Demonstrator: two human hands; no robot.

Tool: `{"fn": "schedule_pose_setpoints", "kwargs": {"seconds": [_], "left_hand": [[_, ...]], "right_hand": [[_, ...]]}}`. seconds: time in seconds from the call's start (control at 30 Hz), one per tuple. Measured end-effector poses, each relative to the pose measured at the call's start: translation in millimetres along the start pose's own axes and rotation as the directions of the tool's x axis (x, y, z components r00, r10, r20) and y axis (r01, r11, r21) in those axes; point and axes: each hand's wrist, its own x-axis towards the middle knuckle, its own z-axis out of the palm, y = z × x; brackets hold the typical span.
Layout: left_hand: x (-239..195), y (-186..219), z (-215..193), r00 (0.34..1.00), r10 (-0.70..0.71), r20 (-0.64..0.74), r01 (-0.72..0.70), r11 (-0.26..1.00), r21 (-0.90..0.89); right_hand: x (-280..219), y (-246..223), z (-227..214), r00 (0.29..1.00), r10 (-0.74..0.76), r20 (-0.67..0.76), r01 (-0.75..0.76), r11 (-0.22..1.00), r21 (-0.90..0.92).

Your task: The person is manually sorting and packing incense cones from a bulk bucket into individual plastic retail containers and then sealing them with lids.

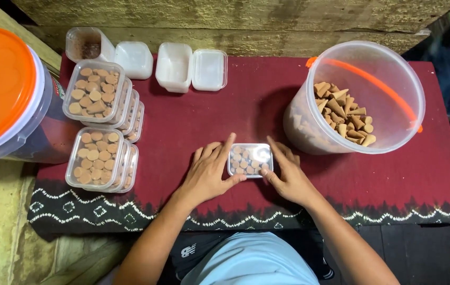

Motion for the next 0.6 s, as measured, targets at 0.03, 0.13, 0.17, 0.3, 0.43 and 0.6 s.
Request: {"fn": "schedule_pose_setpoints", "kwargs": {"seconds": [0.03,0.13,0.17,0.3,0.43,0.6], "left_hand": [[-1,3,-1,0.997,-0.075,0.002,0.075,0.994,-0.074],[-5,14,-2,0.989,-0.141,-0.048,0.126,0.962,-0.244],[-6,18,-3,0.985,-0.138,-0.107,0.095,0.937,-0.337],[-6,30,4,0.954,-0.29,-0.081,0.222,0.859,-0.462],[6,20,10,0.905,-0.403,-0.136,0.24,0.748,-0.619],[51,-1,-14,0.881,-0.206,-0.426,-0.086,0.816,-0.571]], "right_hand": [[1,-1,2,0.998,0.03,-0.058,-0.025,0.995,0.093],[4,-6,11,0.987,0.031,-0.157,0.012,0.965,0.263],[5,-7,14,0.979,-0.002,-0.204,0.071,0.939,0.335],[14,-17,24,0.957,-0.044,-0.287,0.159,0.907,0.39],[31,-20,21,0.918,-0.055,-0.393,0.262,0.826,0.498],[71,-35,6,0.927,-0.052,-0.372,0.285,0.742,0.606]]}}
